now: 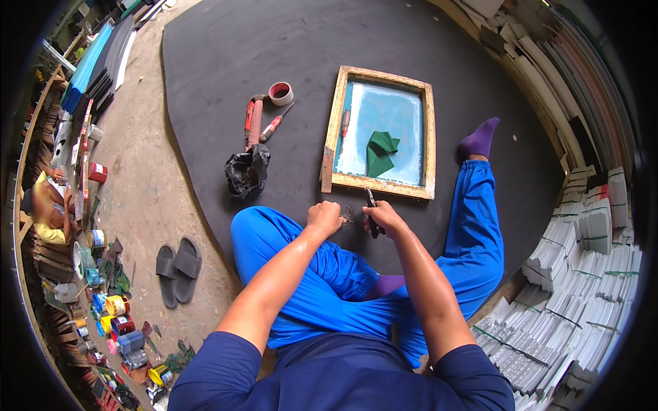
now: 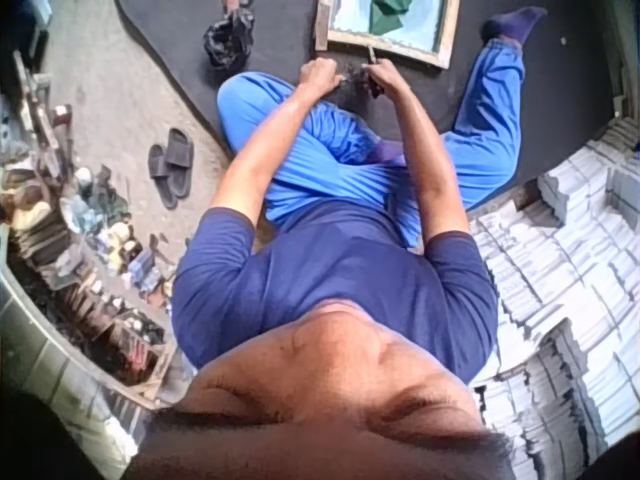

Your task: The person sits on the floor and uses pliers to secure staples along the edges of a wooden frame holding a glass pane. They repeatedly reposition the frame and adjust their grip while working around the perimeter.

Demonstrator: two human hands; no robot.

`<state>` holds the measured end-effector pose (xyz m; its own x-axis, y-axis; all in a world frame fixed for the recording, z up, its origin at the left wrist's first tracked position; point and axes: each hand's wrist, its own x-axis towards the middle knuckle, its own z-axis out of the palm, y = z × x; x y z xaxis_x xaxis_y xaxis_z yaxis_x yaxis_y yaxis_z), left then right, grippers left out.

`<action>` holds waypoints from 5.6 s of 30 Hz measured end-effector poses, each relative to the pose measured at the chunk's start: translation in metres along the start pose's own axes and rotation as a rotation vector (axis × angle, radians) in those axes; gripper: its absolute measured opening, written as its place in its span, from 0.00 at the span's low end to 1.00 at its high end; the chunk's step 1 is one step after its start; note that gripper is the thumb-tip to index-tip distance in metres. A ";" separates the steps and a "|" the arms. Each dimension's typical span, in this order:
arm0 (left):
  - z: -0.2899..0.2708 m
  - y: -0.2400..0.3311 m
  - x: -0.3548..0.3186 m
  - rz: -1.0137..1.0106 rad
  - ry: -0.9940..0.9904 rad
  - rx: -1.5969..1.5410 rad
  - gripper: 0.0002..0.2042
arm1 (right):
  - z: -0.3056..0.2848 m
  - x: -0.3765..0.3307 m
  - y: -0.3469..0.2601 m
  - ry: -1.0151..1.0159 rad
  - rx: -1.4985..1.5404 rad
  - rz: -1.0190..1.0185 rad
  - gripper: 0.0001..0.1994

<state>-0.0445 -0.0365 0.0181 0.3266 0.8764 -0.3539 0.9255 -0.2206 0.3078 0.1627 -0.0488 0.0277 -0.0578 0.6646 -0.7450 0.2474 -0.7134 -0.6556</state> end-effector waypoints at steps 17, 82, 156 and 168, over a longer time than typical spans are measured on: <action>-0.009 0.006 0.002 -0.049 0.063 -0.100 0.16 | 0.039 0.037 0.004 0.274 0.043 0.059 0.09; 0.020 0.045 0.022 0.419 0.386 0.097 0.19 | -0.069 0.003 0.036 0.174 0.185 0.111 0.20; 0.005 0.022 0.008 0.347 0.420 0.056 0.18 | -0.076 -0.005 0.025 0.095 0.115 0.132 0.24; 0.009 0.025 0.024 0.411 0.478 0.047 0.17 | -0.089 0.000 -0.005 0.042 0.009 0.269 0.27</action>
<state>-0.0116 -0.0252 0.0091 0.5456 0.8081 0.2221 0.7536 -0.5890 0.2919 0.2476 -0.0254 0.0422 0.0487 0.4593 -0.8870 0.2394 -0.8675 -0.4360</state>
